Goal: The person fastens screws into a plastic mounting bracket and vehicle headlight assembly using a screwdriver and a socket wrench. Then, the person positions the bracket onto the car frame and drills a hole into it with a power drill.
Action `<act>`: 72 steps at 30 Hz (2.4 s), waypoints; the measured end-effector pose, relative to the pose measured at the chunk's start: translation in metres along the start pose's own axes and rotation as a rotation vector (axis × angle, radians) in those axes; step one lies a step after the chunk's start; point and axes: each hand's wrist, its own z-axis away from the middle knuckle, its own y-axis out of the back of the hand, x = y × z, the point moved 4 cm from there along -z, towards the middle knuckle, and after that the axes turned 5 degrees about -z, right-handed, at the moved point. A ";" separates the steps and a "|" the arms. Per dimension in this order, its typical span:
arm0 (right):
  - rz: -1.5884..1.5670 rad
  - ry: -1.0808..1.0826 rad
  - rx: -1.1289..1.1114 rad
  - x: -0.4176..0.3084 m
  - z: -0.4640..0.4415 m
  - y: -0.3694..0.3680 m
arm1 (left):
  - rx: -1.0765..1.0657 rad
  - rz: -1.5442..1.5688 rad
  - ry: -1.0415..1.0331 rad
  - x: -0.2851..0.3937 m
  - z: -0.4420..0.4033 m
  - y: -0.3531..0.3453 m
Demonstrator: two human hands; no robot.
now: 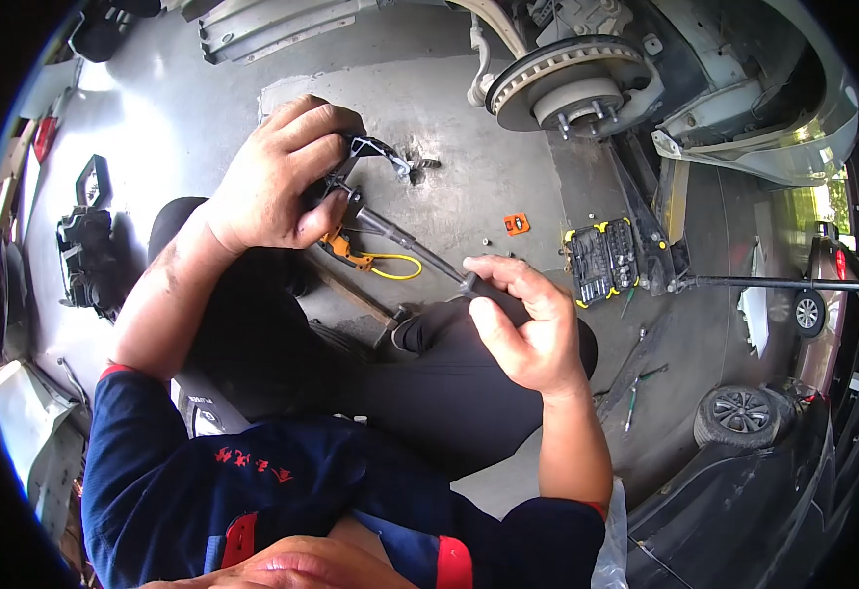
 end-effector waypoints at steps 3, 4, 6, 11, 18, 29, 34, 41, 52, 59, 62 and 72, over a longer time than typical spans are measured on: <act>-0.015 0.010 0.006 0.006 0.001 -0.004 | 0.002 0.002 0.012 0.000 0.004 0.000; -0.009 0.016 0.014 0.006 0.000 -0.005 | 0.004 0.000 0.014 0.000 0.005 0.000; 0.001 0.024 0.030 0.005 -0.001 -0.008 | 0.004 -0.002 0.009 -0.001 0.006 0.000; 0.084 0.056 0.043 0.007 -0.005 -0.011 | -0.014 -0.004 0.007 -0.003 0.007 0.002; 0.476 0.346 0.038 -0.020 -0.014 -0.021 | -0.037 -0.046 0.021 -0.004 0.011 0.000; 0.255 0.053 -0.018 -0.014 -0.012 -0.008 | -0.061 -0.058 0.038 -0.002 0.010 -0.006; -0.358 -0.351 -0.144 0.007 -0.017 0.000 | -0.069 -0.049 0.011 0.002 0.011 -0.007; -0.565 -0.500 -0.171 0.025 -0.012 -0.009 | -0.081 -0.079 0.012 0.002 0.011 -0.010; 0.608 0.400 -0.023 0.003 -0.009 -0.022 | -0.136 -0.087 0.056 0.000 0.015 -0.026; 0.447 0.264 -0.054 0.004 -0.012 -0.025 | -0.142 -0.121 0.049 0.000 0.017 -0.027; 0.319 0.122 -0.099 0.008 -0.013 -0.015 | -0.153 -0.120 0.035 0.001 0.016 -0.028; -0.630 -0.612 -0.190 0.039 -0.010 -0.007 | -0.164 -0.133 0.016 0.003 0.018 -0.030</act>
